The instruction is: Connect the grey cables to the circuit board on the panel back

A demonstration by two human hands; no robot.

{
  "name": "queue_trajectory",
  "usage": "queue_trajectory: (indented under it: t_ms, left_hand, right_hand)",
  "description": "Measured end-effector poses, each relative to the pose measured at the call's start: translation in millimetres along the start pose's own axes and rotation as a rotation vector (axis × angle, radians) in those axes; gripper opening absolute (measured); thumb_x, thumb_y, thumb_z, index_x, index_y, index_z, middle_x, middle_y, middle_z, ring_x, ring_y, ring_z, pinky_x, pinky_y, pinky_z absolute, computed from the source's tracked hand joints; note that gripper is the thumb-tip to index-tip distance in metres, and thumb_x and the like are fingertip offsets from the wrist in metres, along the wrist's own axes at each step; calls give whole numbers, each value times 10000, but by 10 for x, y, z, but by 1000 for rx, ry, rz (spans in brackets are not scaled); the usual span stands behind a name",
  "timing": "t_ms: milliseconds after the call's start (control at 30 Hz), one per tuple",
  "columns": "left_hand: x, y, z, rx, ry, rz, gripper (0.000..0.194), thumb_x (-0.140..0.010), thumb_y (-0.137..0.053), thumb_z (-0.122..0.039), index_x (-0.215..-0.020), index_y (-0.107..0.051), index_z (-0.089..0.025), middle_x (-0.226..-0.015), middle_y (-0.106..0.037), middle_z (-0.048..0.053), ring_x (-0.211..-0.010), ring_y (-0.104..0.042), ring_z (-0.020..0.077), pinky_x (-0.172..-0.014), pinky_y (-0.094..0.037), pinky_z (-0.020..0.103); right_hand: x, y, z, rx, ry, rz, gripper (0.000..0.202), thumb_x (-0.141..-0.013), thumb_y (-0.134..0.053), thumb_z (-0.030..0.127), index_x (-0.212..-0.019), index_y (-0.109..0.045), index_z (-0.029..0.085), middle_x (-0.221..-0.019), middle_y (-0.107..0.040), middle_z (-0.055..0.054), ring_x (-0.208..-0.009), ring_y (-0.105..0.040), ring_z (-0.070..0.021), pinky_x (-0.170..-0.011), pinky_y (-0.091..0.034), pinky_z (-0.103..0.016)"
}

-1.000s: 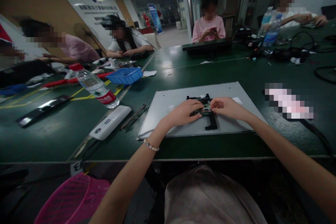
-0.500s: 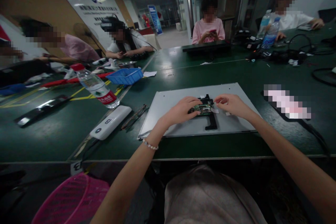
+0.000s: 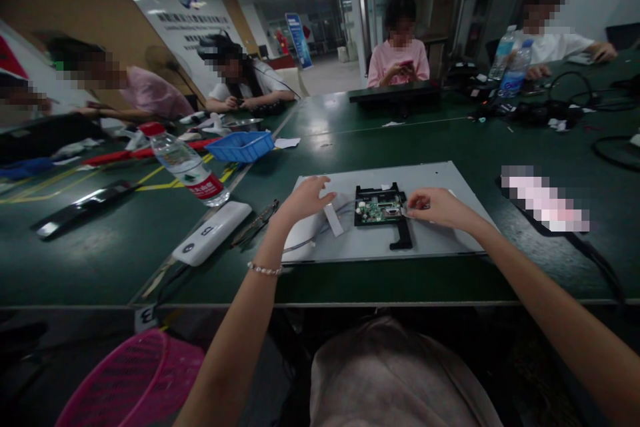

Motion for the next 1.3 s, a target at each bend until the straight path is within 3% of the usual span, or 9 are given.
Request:
queue_trajectory:
  t_ms: [200,367,467,600,700,800,1000,1167,1300]
  left_hand:
    - [111,-81,15,56,50,163,327,-792,-586,-317,-1046,-579,-111,-961,-630,119,-907,-598,244,-798,-459,325]
    - [117,-125,3,148,53,100,230,-771,-502,-116,-975,-600,-160,-849,-665,45,-814,-621,181,-735,-469,262]
    - [50,-60,37,177,23,47,207,-753,-478,-81,-868,-630,-163,-820,-673,35,-805,-627,168,-727,-471,242]
    - [-80,24,173,149,29,15,215,-743,-472,-82,-815,-656,-167,-821,-685,30,-803,-631,165,-717,-471,236]
    - [-154,3,291,79,74,39,214,-760,-482,-102,-835,-669,-174,-844,-693,30,-807,-635,167,-708,-471,234]
    - [-193,-47,333,26,104,57,184,-782,-503,-146,-848,-673,-167,-849,-691,53,-807,-636,193,-728,-478,267]
    - [-364,-59,-6,-33,106,-20,303,-824,-544,-312,-1084,-629,-182,-1092,-639,106,-1057,-573,279,-943,-425,403]
    - [-591,-119,-460,58,-12,1,324,-850,-521,-318,-1131,-595,-177,-1133,-630,91,-1070,-577,244,-951,-435,359]
    - [-630,-224,-587,145,-117,3,291,-866,-501,-258,-1122,-592,-153,-1128,-640,82,-1059,-588,202,-955,-435,297]
  right_hand:
    - [-2,-28,23,-16,23,11,204,-730,-627,370,-858,-684,222,-871,-698,-26,-793,-640,-203,-751,-498,-358]
    - [-30,79,-191,-75,-34,-58,206,-729,-624,367,-842,-657,198,-805,-701,-37,-775,-654,-203,-720,-506,-327]
    - [-10,266,-388,31,-110,-177,222,-717,-635,384,-844,-667,205,-814,-706,-40,-785,-661,-215,-730,-504,-333]
    - [42,444,-564,246,-192,-223,253,-737,-609,404,-880,-686,209,-856,-704,-51,-782,-659,-230,-723,-500,-353]
    - [25,517,-537,357,-171,-269,340,-758,-587,421,-984,-679,184,-981,-679,-93,-796,-653,-239,-731,-499,-372]
    - [-97,512,-333,424,-31,-271,386,-783,-565,409,-1067,-657,164,-1078,-645,-119,-897,-639,-263,-798,-491,-396]
    - [-525,203,249,514,298,-105,377,-854,-529,375,-1140,-630,152,-1180,-624,-134,-1079,-577,-281,-929,-444,-411]
    - [-835,-74,360,545,281,-1,254,-860,-532,280,-1025,-697,179,-1036,-709,-81,-958,-639,-246,-845,-479,-348]
    - [-939,-70,334,583,221,-13,229,-829,-540,183,-953,-728,224,-942,-734,-38,-877,-661,-217,-765,-485,-302]
Point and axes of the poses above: each hand's wrist, its own x-axis away from the middle knuckle, its own y-axis out of the back of the hand, z = x × y, the point moved 5 cm from there along -x, towards the middle knuckle
